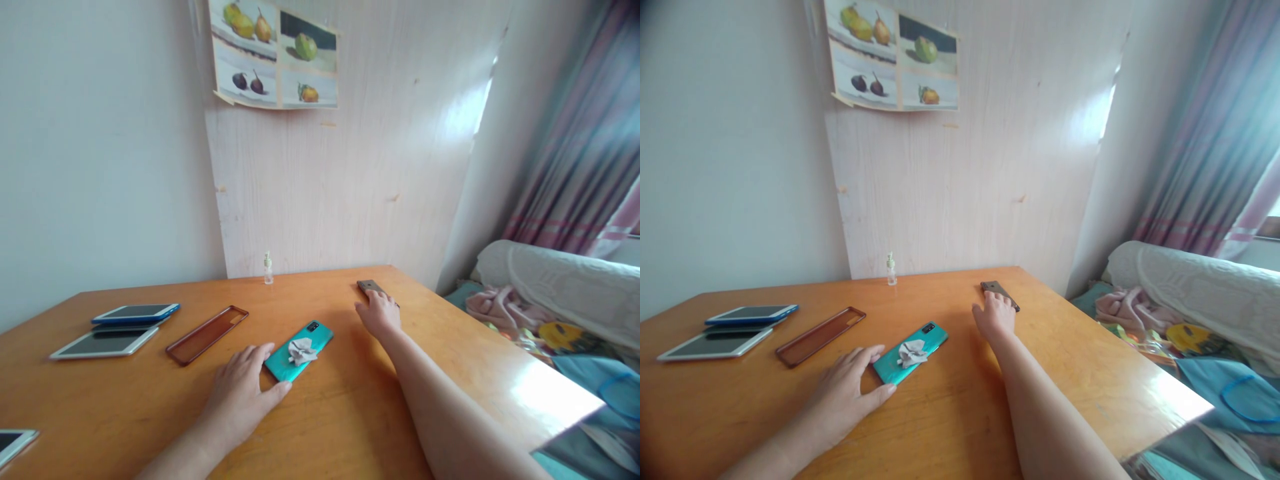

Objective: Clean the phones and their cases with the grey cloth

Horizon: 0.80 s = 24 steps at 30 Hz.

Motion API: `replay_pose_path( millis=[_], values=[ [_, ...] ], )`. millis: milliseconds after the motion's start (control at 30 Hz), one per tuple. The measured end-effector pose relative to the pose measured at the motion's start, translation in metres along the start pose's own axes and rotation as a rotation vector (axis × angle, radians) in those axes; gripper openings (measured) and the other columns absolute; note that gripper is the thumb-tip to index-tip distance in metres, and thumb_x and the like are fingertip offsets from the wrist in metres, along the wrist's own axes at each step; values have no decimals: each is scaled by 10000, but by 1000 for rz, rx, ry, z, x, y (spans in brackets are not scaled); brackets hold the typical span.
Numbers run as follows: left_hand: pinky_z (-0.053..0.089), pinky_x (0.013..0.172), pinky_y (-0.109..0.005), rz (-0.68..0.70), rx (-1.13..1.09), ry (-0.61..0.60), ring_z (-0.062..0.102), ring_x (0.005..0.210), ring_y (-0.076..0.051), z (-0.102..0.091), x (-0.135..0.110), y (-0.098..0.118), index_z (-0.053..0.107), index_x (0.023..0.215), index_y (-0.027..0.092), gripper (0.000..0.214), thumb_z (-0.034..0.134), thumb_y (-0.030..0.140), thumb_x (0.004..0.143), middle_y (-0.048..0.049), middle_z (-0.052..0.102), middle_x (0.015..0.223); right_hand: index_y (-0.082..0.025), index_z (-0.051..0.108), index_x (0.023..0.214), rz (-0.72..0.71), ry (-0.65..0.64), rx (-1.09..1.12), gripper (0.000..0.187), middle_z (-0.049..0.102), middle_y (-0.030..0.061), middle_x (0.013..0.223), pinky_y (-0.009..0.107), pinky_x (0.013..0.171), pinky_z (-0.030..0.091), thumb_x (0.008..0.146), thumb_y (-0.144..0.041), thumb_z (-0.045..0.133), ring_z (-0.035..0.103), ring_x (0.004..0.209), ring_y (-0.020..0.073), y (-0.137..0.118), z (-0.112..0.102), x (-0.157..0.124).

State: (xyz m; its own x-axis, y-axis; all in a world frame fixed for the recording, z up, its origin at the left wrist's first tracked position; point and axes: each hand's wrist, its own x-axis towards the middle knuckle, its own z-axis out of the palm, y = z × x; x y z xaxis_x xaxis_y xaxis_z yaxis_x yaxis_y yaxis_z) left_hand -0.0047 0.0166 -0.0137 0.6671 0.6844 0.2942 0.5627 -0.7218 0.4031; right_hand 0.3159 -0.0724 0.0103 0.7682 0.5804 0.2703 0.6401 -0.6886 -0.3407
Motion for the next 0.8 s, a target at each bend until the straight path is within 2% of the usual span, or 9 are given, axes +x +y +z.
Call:
replay_pose_path(
  millis=[67, 133, 233, 300, 367, 467, 800],
  values=[
    [397, 1007, -443, 6, 3, -4, 528, 1216, -302, -1, 0, 1, 529, 1288, 213, 589, 618, 479, 769, -109, 598, 1284, -236, 533, 1339, -120, -19, -2, 538, 536, 117, 1375, 440, 1033, 320, 883, -514, 467, 409, 1279, 324, -9, 1, -6],
    [396, 1011, -441, 0, 1, -14, 525, 1221, -301, -4, 0, 4, 530, 1287, 206, 591, 617, 474, 768, -111, 597, 1287, -261, 534, 1341, -147, 13, -16, 524, 520, 101, 1397, 468, 1045, 298, 888, -514, 461, 392, 1294, 322, -9, 1, -7],
    [394, 1016, -445, -18, -4, -33, 523, 1227, -304, -8, 0, 9, 533, 1283, 207, 585, 613, 467, 766, -107, 597, 1290, -300, 520, 1347, 32, 37, -36, 516, 466, 80, 1448, 499, 1041, 294, 882, -515, 462, 343, 1342, 320, 8, -1, 0],
    [392, 1018, -450, -25, -4, -37, 524, 1225, -305, -10, 0, 11, 533, 1286, 207, 584, 611, 462, 767, -107, 598, 1290, -254, 534, 1332, 186, 7, -37, 541, 486, 126, 1420, 508, 1010, 328, 875, -532, 457, 359, 1336, 340, 25, -2, 8],
    [390, 1017, -452, -26, -5, -37, 526, 1219, -305, -10, -1, 11, 534, 1284, 206, 583, 615, 457, 764, -110, 598, 1288, -185, 575, 1278, 276, -25, -32, 568, 553, 187, 1327, 518, 973, 359, 868, -557, 452, 428, 1280, 370, 39, -1, 15],
    [393, 1012, -450, -22, -10, -29, 530, 1213, -303, -10, -1, 10, 540, 1276, 209, 573, 618, 452, 763, -109, 602, 1282, -166, 617, 1203, 320, -53, -24, 555, 609, 204, 1240, 521, 951, 376, 859, -568, 450, 496, 1209, 381, 49, 1, 22],
    [399, 998, -448, -20, -12, -26, 542, 1190, -301, -9, -2, 11, 544, 1271, 214, 572, 620, 455, 758, -100, 614, 1249, -180, 667, 1053, 347, -75, 6, 493, 672, 186, 1104, 520, 967, 375, 808, -570, 490, 520, 1172, 382, 55, 1, 28]
  ],
)
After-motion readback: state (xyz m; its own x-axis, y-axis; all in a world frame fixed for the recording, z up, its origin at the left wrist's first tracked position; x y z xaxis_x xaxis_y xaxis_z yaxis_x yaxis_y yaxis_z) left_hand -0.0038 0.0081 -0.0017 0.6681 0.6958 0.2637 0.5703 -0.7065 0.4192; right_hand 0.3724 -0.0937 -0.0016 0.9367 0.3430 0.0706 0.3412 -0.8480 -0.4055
